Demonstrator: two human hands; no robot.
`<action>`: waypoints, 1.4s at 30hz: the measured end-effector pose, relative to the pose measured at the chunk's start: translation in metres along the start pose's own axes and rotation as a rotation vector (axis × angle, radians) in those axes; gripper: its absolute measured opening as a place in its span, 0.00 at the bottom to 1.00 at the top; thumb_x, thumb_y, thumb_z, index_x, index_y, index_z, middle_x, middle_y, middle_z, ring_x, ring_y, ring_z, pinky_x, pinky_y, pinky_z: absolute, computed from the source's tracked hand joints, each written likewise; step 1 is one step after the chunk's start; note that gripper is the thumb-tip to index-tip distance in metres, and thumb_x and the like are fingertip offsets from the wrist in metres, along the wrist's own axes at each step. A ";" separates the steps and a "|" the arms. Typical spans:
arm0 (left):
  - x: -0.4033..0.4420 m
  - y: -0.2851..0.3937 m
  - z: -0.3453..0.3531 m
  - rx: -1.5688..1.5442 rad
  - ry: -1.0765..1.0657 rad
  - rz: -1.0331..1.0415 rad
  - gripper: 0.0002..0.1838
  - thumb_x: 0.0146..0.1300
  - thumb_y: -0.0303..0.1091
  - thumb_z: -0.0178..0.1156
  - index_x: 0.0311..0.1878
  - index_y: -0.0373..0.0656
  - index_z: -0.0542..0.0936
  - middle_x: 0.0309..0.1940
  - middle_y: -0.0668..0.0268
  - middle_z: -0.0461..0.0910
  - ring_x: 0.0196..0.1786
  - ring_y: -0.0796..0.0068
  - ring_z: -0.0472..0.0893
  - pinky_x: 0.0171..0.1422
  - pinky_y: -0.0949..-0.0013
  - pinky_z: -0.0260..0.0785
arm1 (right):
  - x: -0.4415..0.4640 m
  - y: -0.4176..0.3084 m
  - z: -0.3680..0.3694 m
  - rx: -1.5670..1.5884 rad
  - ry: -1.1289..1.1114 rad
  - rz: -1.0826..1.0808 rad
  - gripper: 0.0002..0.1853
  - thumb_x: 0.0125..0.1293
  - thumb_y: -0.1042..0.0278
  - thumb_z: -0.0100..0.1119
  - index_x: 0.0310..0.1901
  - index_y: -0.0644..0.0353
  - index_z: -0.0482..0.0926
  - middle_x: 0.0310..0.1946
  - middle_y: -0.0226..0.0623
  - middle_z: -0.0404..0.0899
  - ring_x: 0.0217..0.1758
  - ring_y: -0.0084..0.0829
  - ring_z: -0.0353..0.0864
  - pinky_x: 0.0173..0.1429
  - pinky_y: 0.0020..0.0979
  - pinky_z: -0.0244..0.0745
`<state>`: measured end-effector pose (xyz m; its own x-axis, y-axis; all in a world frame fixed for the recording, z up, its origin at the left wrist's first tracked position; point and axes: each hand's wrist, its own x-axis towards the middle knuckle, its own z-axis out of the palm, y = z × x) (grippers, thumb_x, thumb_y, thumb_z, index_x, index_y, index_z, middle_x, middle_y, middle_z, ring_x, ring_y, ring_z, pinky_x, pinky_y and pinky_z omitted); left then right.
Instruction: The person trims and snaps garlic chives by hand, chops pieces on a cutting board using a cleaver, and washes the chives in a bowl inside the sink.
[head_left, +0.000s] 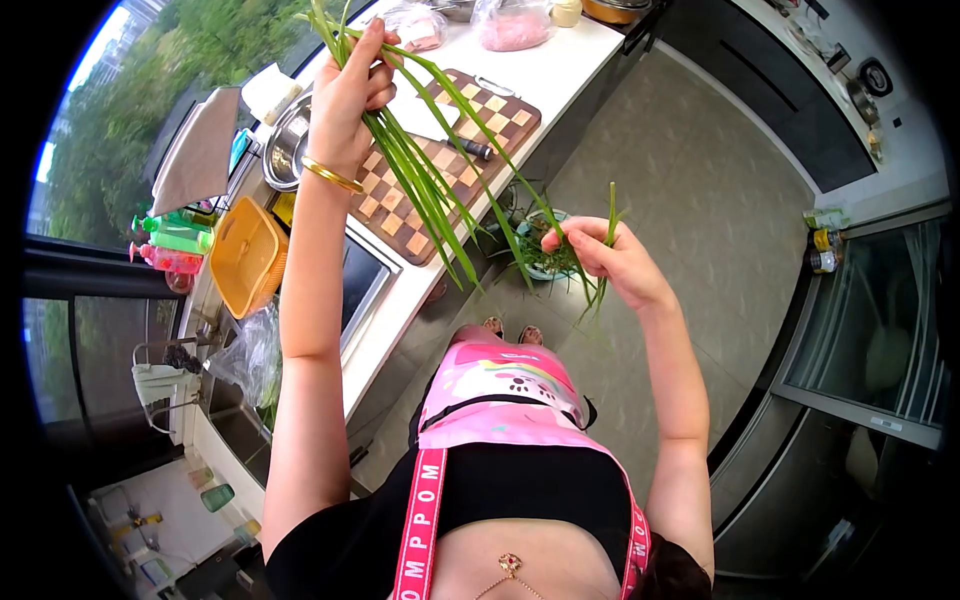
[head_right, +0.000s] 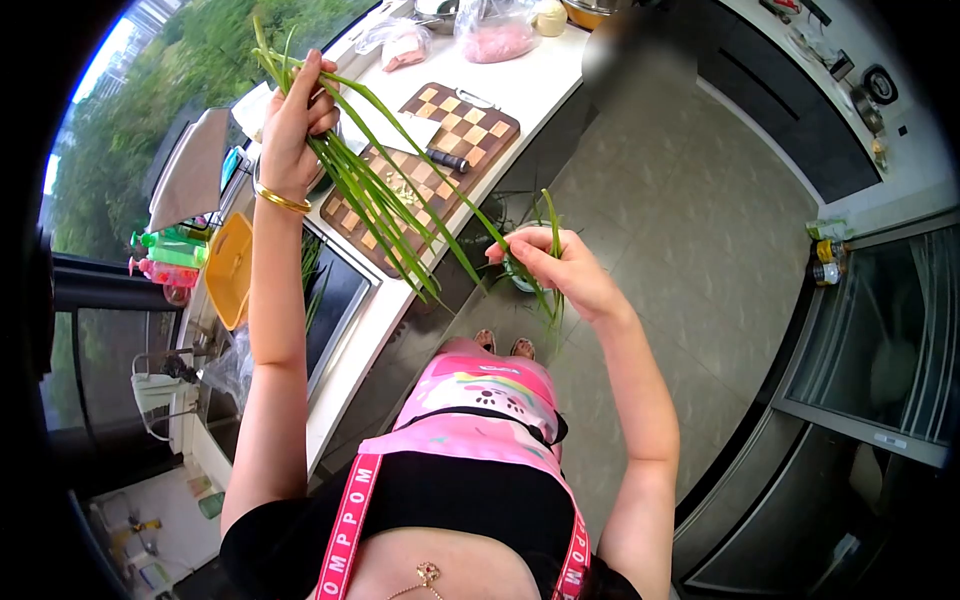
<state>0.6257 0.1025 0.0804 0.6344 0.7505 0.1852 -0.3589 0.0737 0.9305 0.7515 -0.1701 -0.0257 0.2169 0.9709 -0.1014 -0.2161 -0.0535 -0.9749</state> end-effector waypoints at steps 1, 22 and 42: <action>-0.001 0.005 0.001 0.016 -0.017 0.012 0.13 0.65 0.38 0.55 0.36 0.36 0.75 0.22 0.74 0.65 0.16 0.92 0.54 0.17 0.85 0.44 | 0.002 0.002 0.000 0.000 -0.005 0.000 0.15 0.68 0.60 0.49 0.46 0.61 0.78 0.35 0.29 0.80 0.21 0.10 0.55 0.23 0.15 0.50; 0.015 0.046 -0.059 0.297 0.108 0.102 0.13 0.65 0.39 0.56 0.37 0.37 0.75 0.23 0.74 0.66 0.15 0.92 0.53 0.17 0.84 0.43 | 0.002 0.038 0.005 0.218 -0.169 0.199 0.18 0.70 0.60 0.43 0.46 0.64 0.78 0.25 0.25 0.78 0.17 0.11 0.50 0.20 0.16 0.46; -0.065 0.005 -0.022 0.180 0.461 0.694 0.18 0.69 0.41 0.45 0.21 0.47 0.60 0.19 0.73 0.58 0.20 0.83 0.55 0.22 0.79 0.45 | 0.049 0.130 -0.031 0.433 0.535 0.295 0.07 0.62 0.69 0.51 0.32 0.61 0.77 0.20 0.26 0.72 0.12 0.11 0.53 0.14 0.17 0.44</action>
<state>0.5671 0.0686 0.0663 -0.0456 0.7821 0.6214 -0.4245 -0.5783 0.6967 0.7641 -0.1365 -0.1634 0.5012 0.6787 -0.5369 -0.6687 -0.0900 -0.7381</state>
